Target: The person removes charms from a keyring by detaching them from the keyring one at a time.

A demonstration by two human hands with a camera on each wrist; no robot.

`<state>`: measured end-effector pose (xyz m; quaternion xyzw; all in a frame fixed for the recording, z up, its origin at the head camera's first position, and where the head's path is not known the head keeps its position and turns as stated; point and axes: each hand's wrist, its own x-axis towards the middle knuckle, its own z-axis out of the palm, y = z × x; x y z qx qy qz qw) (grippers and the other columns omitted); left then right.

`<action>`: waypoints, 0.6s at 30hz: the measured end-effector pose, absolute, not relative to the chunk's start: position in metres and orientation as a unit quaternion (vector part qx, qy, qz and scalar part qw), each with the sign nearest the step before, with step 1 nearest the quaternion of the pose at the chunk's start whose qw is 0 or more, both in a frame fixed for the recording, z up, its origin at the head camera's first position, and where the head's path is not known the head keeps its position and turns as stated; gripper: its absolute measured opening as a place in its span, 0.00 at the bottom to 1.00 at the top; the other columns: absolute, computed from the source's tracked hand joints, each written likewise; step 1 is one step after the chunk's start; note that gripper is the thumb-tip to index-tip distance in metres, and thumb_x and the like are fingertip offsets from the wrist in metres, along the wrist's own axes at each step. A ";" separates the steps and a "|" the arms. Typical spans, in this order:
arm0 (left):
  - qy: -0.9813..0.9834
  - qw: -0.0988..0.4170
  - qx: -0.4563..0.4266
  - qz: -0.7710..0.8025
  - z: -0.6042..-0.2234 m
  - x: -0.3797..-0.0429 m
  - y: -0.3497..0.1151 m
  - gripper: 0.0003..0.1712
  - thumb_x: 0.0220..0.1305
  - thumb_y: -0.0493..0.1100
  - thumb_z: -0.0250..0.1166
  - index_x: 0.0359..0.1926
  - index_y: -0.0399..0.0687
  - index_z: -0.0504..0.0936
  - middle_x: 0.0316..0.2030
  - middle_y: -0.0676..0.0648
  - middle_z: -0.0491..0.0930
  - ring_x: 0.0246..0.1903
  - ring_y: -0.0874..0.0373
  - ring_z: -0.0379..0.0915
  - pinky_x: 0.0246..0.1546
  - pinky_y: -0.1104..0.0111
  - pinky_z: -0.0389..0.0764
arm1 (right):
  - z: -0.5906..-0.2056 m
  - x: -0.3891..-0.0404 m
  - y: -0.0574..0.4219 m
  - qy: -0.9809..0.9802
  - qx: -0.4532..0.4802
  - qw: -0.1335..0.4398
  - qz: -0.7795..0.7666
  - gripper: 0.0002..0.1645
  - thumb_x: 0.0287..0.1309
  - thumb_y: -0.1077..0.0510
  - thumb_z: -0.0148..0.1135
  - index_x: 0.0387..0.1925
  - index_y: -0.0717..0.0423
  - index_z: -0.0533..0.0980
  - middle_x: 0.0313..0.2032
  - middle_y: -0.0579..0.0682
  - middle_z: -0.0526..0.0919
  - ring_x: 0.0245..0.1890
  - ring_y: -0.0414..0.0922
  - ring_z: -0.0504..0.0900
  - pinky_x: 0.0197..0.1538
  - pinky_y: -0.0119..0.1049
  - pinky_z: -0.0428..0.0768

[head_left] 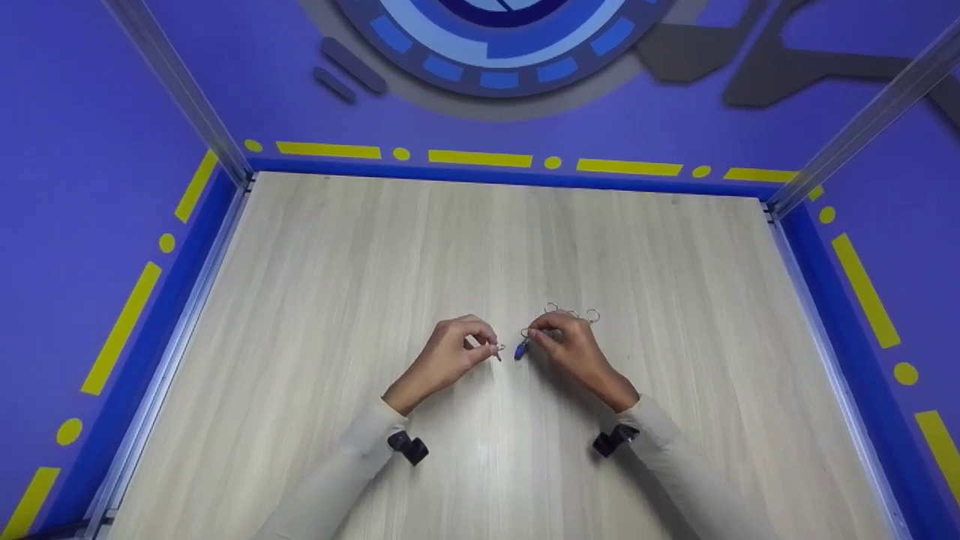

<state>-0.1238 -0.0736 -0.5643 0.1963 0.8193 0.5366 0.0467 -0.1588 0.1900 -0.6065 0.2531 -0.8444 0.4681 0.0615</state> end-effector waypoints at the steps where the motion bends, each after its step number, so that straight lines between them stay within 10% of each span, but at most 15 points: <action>1: 0.820 0.045 0.192 0.538 -0.568 -0.123 -0.074 0.05 0.70 0.32 0.74 0.37 0.44 0.90 0.39 0.50 0.89 0.42 0.58 0.84 0.41 0.67 0.87 | -0.608 -0.162 0.190 -0.847 0.246 0.061 0.466 0.04 0.67 0.70 0.74 0.38 0.60 0.90 0.36 0.54 0.92 0.41 0.52 0.88 0.50 0.46 0.86; 18: 0.860 -0.026 0.123 0.495 -0.603 -0.151 -0.068 0.05 0.67 0.30 0.74 0.35 0.42 0.91 0.34 0.47 0.88 0.37 0.54 0.82 0.42 0.64 0.83 | -0.620 -0.199 0.189 -0.905 0.181 0.017 0.384 0.03 0.70 0.65 0.73 0.39 0.63 0.89 0.37 0.53 0.86 0.50 0.53 0.76 0.53 0.47 0.74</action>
